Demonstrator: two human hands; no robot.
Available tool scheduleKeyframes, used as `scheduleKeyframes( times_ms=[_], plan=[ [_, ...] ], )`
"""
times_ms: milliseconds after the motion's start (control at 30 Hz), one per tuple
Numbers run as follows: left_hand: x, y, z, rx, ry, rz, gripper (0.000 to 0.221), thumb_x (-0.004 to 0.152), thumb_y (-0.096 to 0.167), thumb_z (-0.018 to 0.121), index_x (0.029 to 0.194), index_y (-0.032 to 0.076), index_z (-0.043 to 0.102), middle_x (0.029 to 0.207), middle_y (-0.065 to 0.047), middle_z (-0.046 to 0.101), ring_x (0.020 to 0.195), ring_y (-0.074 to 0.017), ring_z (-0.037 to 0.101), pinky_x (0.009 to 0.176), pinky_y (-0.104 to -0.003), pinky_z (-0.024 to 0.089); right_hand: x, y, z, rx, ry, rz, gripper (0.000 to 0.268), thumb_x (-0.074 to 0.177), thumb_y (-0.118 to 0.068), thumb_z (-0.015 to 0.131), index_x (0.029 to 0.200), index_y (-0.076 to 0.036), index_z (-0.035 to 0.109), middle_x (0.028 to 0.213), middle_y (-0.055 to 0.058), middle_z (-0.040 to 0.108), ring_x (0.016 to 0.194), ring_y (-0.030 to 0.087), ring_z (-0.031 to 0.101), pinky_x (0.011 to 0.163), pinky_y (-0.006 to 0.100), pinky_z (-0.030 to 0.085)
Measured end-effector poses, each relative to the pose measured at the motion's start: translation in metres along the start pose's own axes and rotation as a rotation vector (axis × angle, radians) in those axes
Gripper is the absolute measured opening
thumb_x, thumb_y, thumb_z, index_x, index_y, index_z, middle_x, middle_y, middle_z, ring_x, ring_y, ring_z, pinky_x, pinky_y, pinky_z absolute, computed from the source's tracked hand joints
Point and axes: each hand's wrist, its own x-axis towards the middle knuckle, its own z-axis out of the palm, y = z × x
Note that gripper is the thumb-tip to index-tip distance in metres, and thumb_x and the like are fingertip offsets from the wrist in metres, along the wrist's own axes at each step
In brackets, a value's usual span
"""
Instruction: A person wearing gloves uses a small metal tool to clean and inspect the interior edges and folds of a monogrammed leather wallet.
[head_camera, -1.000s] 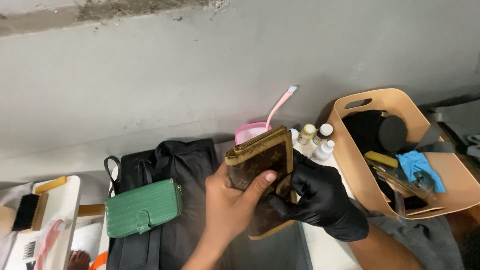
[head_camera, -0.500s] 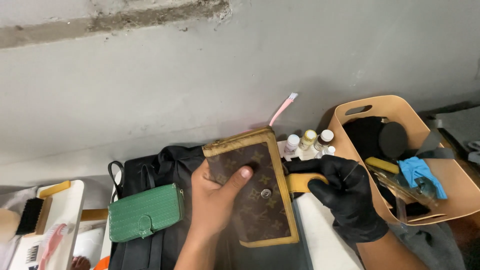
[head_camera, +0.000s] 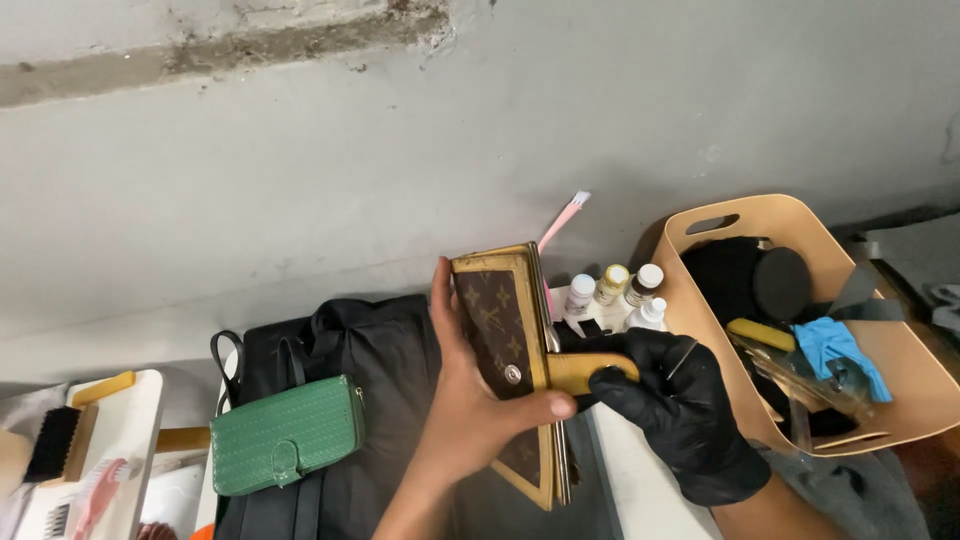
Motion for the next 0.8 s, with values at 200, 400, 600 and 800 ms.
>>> scheduleKeyframes(
  times_ms=[200, 400, 600, 800],
  plan=[
    [0.021, -0.138, -0.095, -0.527, -0.171, -0.048, 0.121, 0.068, 0.015, 0.072, 0.165, 0.023, 0.000, 0.096, -0.006, 0.042, 0.084, -0.0143, 0.037, 0.075, -0.034, 0.027, 0.013, -0.009, -0.005, 0.277, -0.053, 0.039, 0.022, 0.084, -0.012, 0.072, 0.089, 0.009, 0.070, 0.077, 0.025, 0.077, 0.055, 0.040, 0.080, 0.056, 0.040, 0.063],
    [0.006, -0.037, -0.073, -1.323, -0.252, -0.117, 0.068, 0.083, 0.023, 0.067, 0.147, 0.008, 0.049, 0.135, -0.015, 0.061, 0.123, -0.0338, 0.058, 0.104, -0.055, 0.048, 0.029, -0.035, -0.002, 0.137, 0.002, 0.049, 0.019, 0.085, -0.004, 0.073, 0.079, 0.002, 0.056, 0.057, 0.019, 0.067, 0.049, 0.024, 0.067, 0.052, 0.029, 0.055],
    [0.013, -0.041, -0.080, -1.257, -0.144, -0.095, 0.073, 0.081, 0.031, 0.063, 0.149, 0.007, 0.050, 0.134, -0.019, 0.063, 0.116, -0.0344, 0.063, 0.103, -0.056, 0.048, 0.034, -0.027, -0.008, 0.076, 0.034, -0.020, 0.044, 0.084, 0.002, 0.078, 0.062, -0.010, 0.041, 0.053, 0.009, 0.063, 0.052, 0.011, 0.065, 0.057, 0.022, 0.055],
    [0.017, -0.068, -0.081, -1.185, -0.038, -0.110, 0.080, 0.078, 0.039, 0.060, 0.150, 0.005, 0.052, 0.133, -0.024, 0.065, 0.109, -0.0350, 0.067, 0.102, -0.056, 0.049, 0.042, -0.006, -0.022, 0.039, -0.038, -0.023, 0.037, 0.088, 0.001, 0.072, 0.060, -0.005, 0.049, 0.056, 0.014, 0.072, 0.052, 0.018, 0.076, 0.056, 0.032, 0.065]
  ],
)
